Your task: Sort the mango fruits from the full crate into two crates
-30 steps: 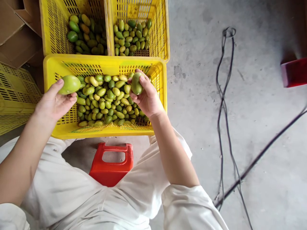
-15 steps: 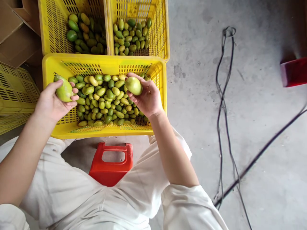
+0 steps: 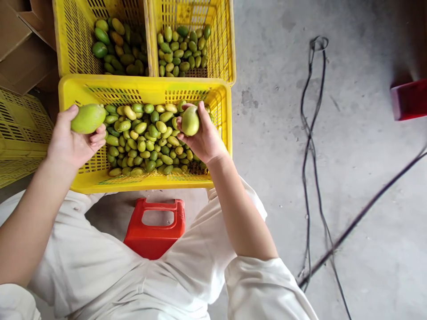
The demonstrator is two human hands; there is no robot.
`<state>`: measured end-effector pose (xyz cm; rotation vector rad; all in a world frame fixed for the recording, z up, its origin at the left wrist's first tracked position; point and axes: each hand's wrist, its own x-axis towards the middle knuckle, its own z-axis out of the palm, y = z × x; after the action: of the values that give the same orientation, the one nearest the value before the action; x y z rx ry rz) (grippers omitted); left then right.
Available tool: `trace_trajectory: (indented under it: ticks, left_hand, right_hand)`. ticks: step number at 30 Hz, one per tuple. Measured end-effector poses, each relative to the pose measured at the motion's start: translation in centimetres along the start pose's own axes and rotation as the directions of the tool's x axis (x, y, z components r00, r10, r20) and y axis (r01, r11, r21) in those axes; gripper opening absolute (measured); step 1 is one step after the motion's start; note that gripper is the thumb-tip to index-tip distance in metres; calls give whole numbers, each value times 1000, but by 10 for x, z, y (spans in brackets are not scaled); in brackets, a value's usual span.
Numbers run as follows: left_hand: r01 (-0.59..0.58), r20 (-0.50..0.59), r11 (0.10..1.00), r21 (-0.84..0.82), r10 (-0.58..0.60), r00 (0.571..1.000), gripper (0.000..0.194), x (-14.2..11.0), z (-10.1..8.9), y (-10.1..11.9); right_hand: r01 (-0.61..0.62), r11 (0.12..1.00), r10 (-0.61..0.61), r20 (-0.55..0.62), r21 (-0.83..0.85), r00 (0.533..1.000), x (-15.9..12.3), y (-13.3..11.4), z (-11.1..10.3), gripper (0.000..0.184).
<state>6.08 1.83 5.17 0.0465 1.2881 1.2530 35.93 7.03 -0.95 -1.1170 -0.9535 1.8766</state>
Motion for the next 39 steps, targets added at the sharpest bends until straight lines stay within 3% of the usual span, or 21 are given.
trace_trajectory:
  ticks: [4, 11, 15, 17, 21, 24, 26, 30, 36, 39]
  left_hand:
    - [-30, -45, 998, 48, 33, 998, 18, 5, -5, 0]
    - [-98, -110, 994, -40, 94, 989, 21, 7, -4, -4]
    - [-93, -85, 993, -68, 87, 993, 19, 2, 1, -4]
    - [-34, -81, 998, -55, 30, 996, 15, 0, 3, -3]
    - [120, -41, 992, -28, -121, 992, 38, 0, 1, 2]
    - [169, 4, 985, -44, -169, 986, 62, 0, -4, 7]
    - [177, 9, 983, -52, -176, 984, 66, -1, -4, 8]
    - [126, -15, 992, 5, -126, 992, 53, -3, 2, 7]
    - [38, 37, 992, 124, -43, 998, 18, 3, -4, -3]
    - [3, 122, 981, 194, -27, 992, 27, 5, -12, -8]
  right_hand:
    - [-65, 991, 59, 47, 120, 997, -4, 3, 8, 67]
    - [-60, 998, 59, 43, 33, 997, -2, 6, 6, 68]
    - [-60, 997, 59, 15, 49, 998, -3, 2, 9, 67]
    - [-49, 997, 49, 4, 55, 999, -4, 2, 11, 65]
    - [11, 998, -10, -18, 64, 1000, -2, 7, 7, 57]
    - [48, 996, -43, -73, 73, 996, 3, 12, 0, 48]
    - [54, 995, -44, -117, 83, 992, 5, 15, -3, 46]
    - [45, 991, -26, -146, 124, 989, 4, 16, -3, 52]
    - [-56, 990, 54, 21, 130, 998, -1, 8, -3, 49]
    - [-50, 995, 44, 61, 90, 997, -2, 4, -2, 55]
